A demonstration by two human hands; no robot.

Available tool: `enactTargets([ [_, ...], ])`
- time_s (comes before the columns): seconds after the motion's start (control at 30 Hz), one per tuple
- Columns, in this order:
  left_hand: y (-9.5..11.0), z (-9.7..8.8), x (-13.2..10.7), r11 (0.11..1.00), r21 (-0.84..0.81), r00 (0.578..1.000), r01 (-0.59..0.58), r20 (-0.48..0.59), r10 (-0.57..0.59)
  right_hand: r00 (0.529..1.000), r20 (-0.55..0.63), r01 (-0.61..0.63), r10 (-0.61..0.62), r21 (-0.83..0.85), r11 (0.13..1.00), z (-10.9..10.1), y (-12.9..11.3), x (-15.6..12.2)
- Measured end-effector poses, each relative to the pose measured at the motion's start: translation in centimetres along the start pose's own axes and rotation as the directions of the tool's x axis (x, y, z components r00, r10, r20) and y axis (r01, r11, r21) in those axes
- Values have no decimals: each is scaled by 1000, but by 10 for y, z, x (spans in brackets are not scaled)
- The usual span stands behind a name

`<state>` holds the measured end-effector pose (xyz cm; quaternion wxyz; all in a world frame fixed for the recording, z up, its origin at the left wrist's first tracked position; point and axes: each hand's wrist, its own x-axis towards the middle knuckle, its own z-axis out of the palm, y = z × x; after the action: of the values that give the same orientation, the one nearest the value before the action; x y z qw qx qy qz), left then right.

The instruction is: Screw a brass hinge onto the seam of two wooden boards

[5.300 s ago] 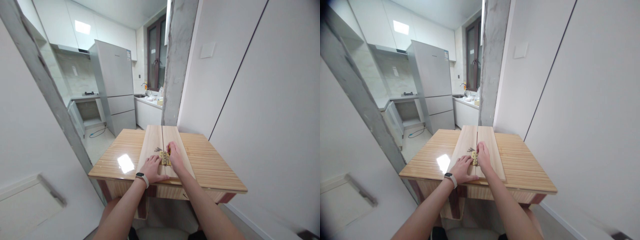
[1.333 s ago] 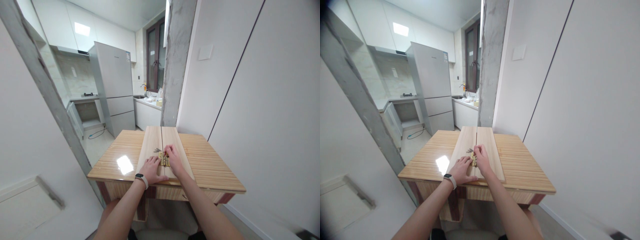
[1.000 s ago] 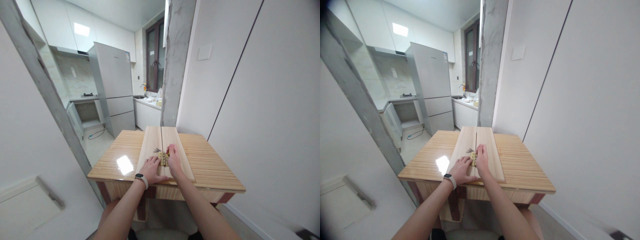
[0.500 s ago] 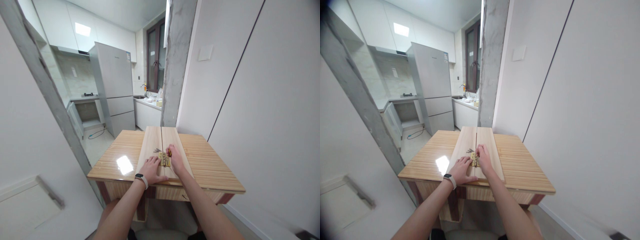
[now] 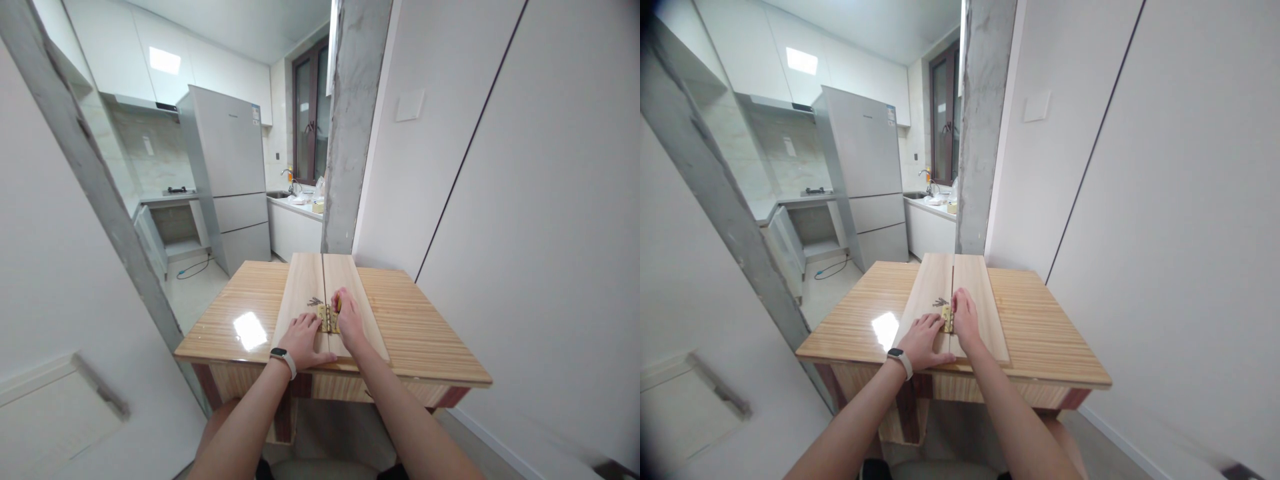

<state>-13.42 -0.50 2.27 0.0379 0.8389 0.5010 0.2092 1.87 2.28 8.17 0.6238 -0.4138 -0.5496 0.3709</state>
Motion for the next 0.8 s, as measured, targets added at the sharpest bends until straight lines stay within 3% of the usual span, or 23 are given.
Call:
enactTargets([
  [0.27,-2,-1,-1,999,-12,999,-42,-35,42,994,93,53,-53,5,999,-11,15,10],
  [0.47,-2,-1,-1,998,-27,996,-58,-65,57,990,142,15,-21,47,999,-14,15,13],
  [0.8,-5,2,0,994,-33,990,-105,-103,101,989,144,0,-8,55,998,-16,20,16],
])
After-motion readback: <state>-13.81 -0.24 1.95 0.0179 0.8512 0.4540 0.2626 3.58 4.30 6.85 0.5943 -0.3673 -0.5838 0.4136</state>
